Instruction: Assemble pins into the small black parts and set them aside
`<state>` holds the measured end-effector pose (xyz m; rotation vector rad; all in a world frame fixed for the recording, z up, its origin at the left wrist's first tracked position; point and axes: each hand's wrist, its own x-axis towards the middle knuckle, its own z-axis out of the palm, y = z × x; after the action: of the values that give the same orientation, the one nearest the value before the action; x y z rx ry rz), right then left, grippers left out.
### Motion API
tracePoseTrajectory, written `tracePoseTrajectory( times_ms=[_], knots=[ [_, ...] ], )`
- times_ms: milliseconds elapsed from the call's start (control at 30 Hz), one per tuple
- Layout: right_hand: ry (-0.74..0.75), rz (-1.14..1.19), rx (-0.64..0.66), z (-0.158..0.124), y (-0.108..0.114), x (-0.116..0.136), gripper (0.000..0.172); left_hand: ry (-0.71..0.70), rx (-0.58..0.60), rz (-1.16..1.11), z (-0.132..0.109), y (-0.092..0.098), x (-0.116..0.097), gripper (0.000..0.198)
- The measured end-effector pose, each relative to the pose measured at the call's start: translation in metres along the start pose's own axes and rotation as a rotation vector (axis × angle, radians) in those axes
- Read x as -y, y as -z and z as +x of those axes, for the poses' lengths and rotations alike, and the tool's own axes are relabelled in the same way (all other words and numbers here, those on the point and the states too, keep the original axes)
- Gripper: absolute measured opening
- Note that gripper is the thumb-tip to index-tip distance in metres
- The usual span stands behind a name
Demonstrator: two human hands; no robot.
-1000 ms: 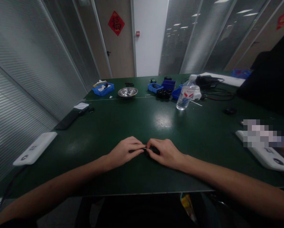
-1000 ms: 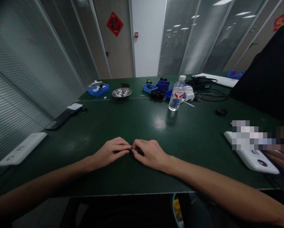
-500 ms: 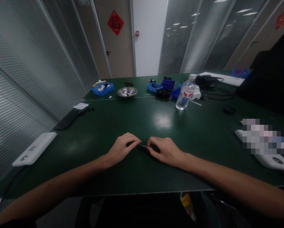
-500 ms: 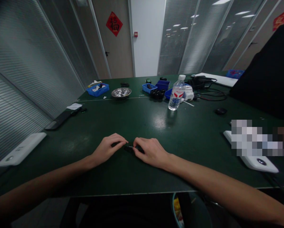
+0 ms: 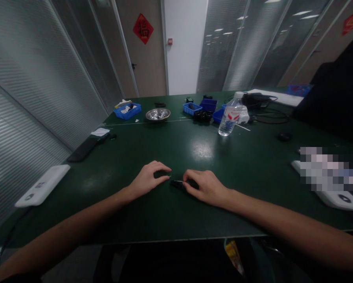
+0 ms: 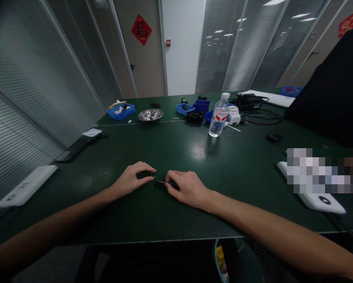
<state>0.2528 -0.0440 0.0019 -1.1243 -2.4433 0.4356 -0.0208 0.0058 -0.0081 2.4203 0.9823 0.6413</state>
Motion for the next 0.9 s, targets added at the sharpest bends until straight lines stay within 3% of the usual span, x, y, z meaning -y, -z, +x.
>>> tracePoseTrajectory(
  times_ms=[167,300,567,800,900],
  knots=[
    [-0.038,-0.004,-0.039,0.0,0.001,-0.002,0.011,0.021,-0.037,0.147,-0.004,0.001,0.009,0.043],
    [-0.066,-0.013,-0.084,0.001,0.002,-0.003,0.011,-0.014,0.001,0.289,-0.006,0.0,0.019,0.043],
    [-0.078,0.01,-0.093,0.003,0.002,-0.006,0.009,-0.033,0.014,0.311,-0.006,-0.001,0.022,0.043],
    [-0.086,0.017,-0.097,0.002,0.001,-0.007,0.009,-0.134,-0.048,0.159,-0.005,0.004,-0.002,0.037],
    [-0.085,0.018,-0.101,0.003,0.0,-0.008,0.009,-0.227,0.015,0.094,-0.007,0.001,-0.016,0.037]
  ],
)
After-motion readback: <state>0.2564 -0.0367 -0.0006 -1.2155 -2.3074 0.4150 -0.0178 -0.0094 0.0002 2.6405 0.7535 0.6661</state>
